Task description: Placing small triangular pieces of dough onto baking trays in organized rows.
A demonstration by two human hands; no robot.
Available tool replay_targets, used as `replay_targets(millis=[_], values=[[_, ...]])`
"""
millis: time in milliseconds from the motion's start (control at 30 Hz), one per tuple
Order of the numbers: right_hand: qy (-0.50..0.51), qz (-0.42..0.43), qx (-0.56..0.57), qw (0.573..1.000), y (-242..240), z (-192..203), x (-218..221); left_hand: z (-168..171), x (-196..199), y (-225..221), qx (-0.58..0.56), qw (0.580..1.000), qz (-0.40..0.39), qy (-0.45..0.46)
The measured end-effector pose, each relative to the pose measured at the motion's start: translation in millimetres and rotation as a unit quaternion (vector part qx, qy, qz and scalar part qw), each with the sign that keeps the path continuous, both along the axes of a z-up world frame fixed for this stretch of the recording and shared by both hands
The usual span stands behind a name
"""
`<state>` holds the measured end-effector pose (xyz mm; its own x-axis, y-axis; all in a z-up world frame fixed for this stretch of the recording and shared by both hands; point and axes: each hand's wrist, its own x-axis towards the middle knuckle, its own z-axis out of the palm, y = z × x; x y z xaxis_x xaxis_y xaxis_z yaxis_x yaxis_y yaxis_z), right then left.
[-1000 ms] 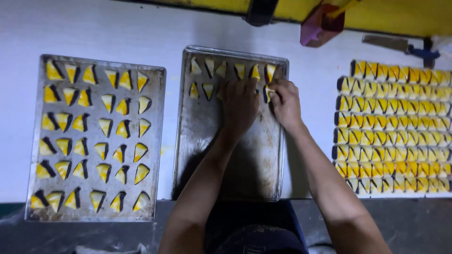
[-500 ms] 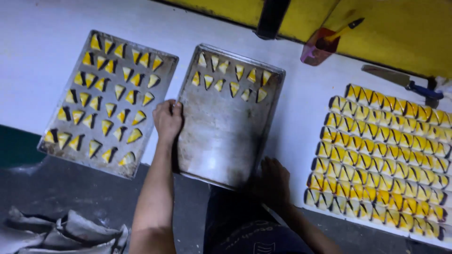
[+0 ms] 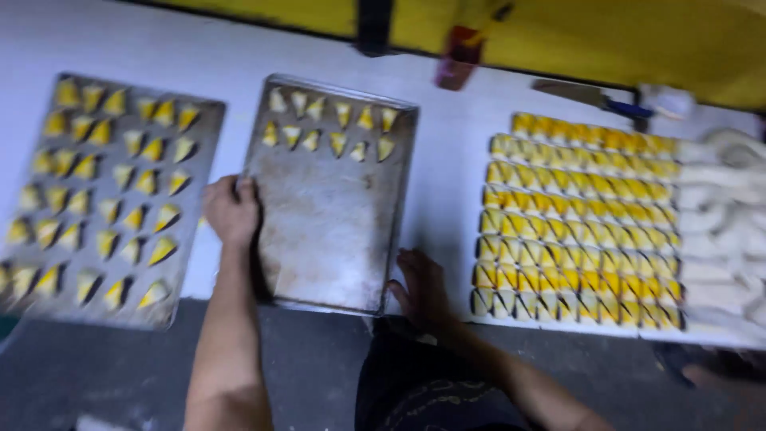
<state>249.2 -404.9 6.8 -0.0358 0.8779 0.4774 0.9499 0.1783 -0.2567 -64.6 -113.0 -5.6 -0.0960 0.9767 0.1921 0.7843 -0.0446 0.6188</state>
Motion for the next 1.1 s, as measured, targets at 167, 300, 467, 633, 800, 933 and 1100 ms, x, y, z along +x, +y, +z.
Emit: replay_targets(millis=[167,300,467,633,800,933,1100], values=[[0.097,-0.043,-0.197,0.975,-11.4,28.4,10.6,18.2,30.8,-40.8,-0.049,0.999,0.002,0.016],[0.042,-0.169,-0.417,0.892,-14.1,56.9,31.8,27.1,71.7,-58.9,-0.041,0.999,0.013,-0.005],[0.039,-0.223,-0.459,0.859,-26.7,73.3,47.8,41.3,99.2,-93.1,-0.059,0.998,0.014,-0.033],[0.000,-0.207,-0.456,0.865,-24.3,95.4,55.4,38.9,107.8,-105.5,-0.039,0.998,0.006,-0.041],[-0.020,-0.175,-0.415,0.893,-17.3,94.0,78.4,22.9,102.6,-103.2,0.021,1.000,-0.012,-0.019],[0.041,-0.187,-0.379,0.906,-4.3,114.0,116.2,33.1,108.0,-107.6,0.070,0.997,0.002,-0.014],[0.079,-0.230,-0.298,0.923,17.6,98.1,230.4,114.2,218.8,-130.0,0.138,0.982,-0.104,-0.073]])
